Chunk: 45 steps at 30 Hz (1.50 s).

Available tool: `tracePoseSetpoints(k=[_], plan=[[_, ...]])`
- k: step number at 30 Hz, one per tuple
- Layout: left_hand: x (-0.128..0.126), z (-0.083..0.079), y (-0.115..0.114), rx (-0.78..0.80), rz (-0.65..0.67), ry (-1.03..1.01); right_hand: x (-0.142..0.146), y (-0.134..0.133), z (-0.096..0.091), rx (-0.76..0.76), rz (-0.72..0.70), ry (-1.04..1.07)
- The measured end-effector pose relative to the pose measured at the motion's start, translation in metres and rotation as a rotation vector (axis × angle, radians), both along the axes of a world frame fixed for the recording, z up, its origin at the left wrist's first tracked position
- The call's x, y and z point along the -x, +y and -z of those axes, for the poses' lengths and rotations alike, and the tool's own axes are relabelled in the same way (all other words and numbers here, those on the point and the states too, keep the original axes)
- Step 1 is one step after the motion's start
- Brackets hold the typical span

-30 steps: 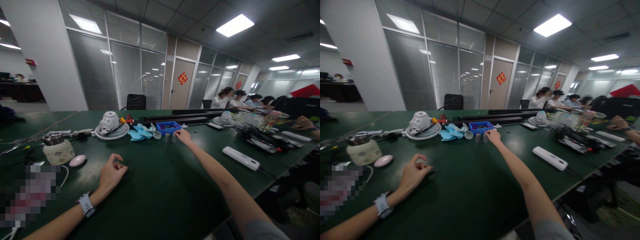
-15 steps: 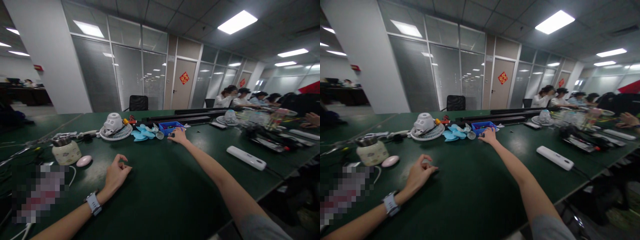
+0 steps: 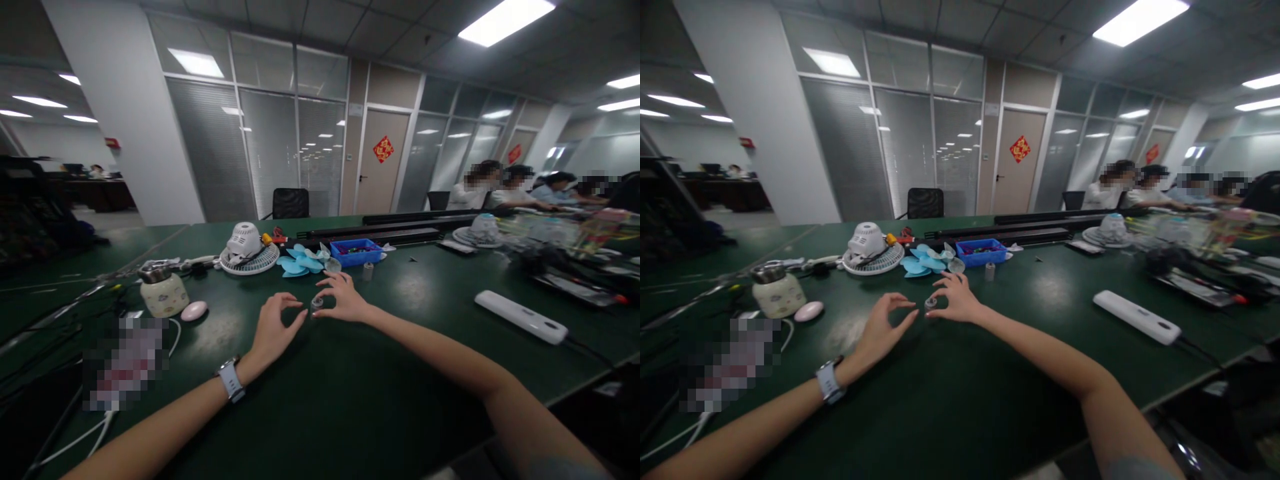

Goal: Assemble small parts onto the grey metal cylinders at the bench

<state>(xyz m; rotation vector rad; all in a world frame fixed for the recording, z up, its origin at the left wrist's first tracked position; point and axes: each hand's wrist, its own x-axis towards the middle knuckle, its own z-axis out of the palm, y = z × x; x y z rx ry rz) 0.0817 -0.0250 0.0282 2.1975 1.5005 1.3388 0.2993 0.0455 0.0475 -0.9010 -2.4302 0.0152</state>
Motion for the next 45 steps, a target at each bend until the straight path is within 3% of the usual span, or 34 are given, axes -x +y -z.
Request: tracePoseSetpoints(k=[8, 14, 22, 27, 31, 36, 40, 45], plan=[[-0.035, -0.013, 0.029, 0.006, 0.034, -0.068, 0.008, 0.007, 0.014, 0.070, -0.024, 0.123], [-0.020, -0.024, 0.026, -0.007, 0.003, -0.190, 0.009, 0.003, 0.013, 0.099, -0.001, 0.139], [0.031, 0.015, 0.006, 0.257, 0.050, -0.024, 0.010, -0.008, 0.010, 0.140, -0.013, 0.076], [0.030, 0.015, 0.003, 0.264, 0.078, 0.088, 0.013, -0.017, 0.011, 0.216, -0.002, 0.089], [0.028, 0.013, 0.002, 0.201, 0.041, 0.106, -0.005, 0.006, 0.008, 0.321, 0.200, 0.163], [0.029, 0.018, 0.006, 0.172, -0.036, 0.070, -0.042, 0.070, -0.007, 0.262, 0.603, 0.142], [0.029, 0.018, 0.007, 0.181, -0.050, 0.050, -0.051, 0.101, -0.012, 0.287, 0.700, 0.079], [0.029, 0.016, 0.006, 0.194, -0.067, 0.025, -0.049, 0.108, -0.006, 0.316, 0.745, 0.031]])
